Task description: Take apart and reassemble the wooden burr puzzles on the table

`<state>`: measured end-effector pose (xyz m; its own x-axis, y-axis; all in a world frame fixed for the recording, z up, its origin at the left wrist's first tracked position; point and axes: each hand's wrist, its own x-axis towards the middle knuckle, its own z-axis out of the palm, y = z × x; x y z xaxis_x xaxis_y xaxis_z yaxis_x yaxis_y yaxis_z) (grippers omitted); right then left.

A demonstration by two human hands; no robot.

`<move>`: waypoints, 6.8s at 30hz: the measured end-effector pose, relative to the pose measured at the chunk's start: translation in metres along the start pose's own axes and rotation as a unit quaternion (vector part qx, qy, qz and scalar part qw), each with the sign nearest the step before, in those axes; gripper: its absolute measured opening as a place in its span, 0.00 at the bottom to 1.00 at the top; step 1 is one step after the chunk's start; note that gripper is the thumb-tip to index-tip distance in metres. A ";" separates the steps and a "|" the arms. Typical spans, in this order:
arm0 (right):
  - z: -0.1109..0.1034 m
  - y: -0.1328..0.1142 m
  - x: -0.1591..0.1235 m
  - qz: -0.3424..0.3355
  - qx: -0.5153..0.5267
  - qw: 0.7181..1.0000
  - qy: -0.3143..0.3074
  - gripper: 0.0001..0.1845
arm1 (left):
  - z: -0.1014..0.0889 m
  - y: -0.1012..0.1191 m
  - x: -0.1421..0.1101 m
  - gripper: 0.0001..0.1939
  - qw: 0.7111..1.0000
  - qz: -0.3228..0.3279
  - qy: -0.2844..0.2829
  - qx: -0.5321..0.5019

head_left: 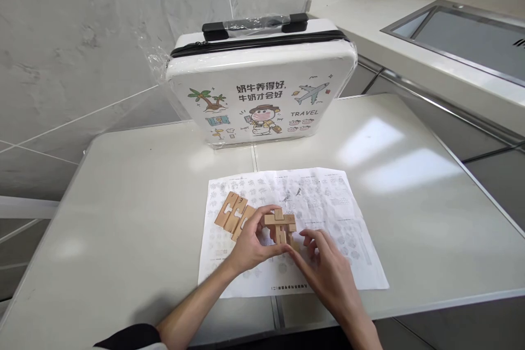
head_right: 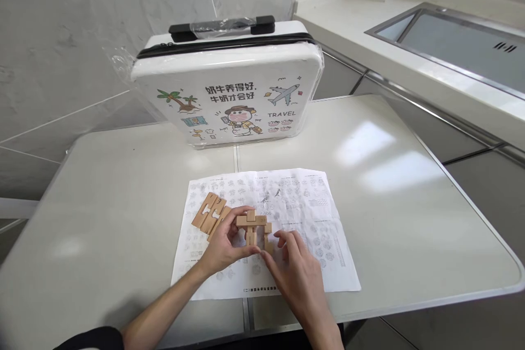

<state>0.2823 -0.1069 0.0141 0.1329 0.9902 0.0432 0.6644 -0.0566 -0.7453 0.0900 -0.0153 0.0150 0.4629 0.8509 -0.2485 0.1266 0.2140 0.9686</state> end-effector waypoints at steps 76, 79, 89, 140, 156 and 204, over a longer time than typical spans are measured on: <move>-0.019 -0.010 0.005 0.076 0.295 0.927 -0.220 0.24 | -0.005 -0.006 0.003 0.42 0.977 0.123 -0.176 -0.005; -0.020 -0.012 0.007 0.091 0.321 0.913 -0.235 0.25 | -0.005 -0.005 0.002 0.41 0.974 0.125 -0.184 -0.028; -0.048 0.018 0.042 0.141 0.191 0.968 -0.075 0.30 | -0.001 -0.011 0.001 0.56 0.980 0.055 -0.156 -0.115; -0.036 0.049 -0.017 0.087 0.131 0.987 0.016 0.25 | -0.064 -0.003 -0.019 0.52 0.845 0.164 -0.019 0.509; -0.011 0.031 -0.018 -0.035 0.046 0.998 0.026 0.16 | -0.007 0.002 -0.011 0.11 0.852 0.219 0.034 0.475; -0.032 0.007 -0.010 -0.070 0.288 0.954 -0.050 0.35 | 0.000 0.009 -0.027 0.20 0.964 -0.144 -0.138 -0.176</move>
<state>0.3090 -0.1213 0.0292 -0.0180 0.9917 0.1270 0.1521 0.1282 -0.9800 0.0785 -0.0364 0.0304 0.6753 0.5818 -0.4534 0.0023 0.6130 0.7901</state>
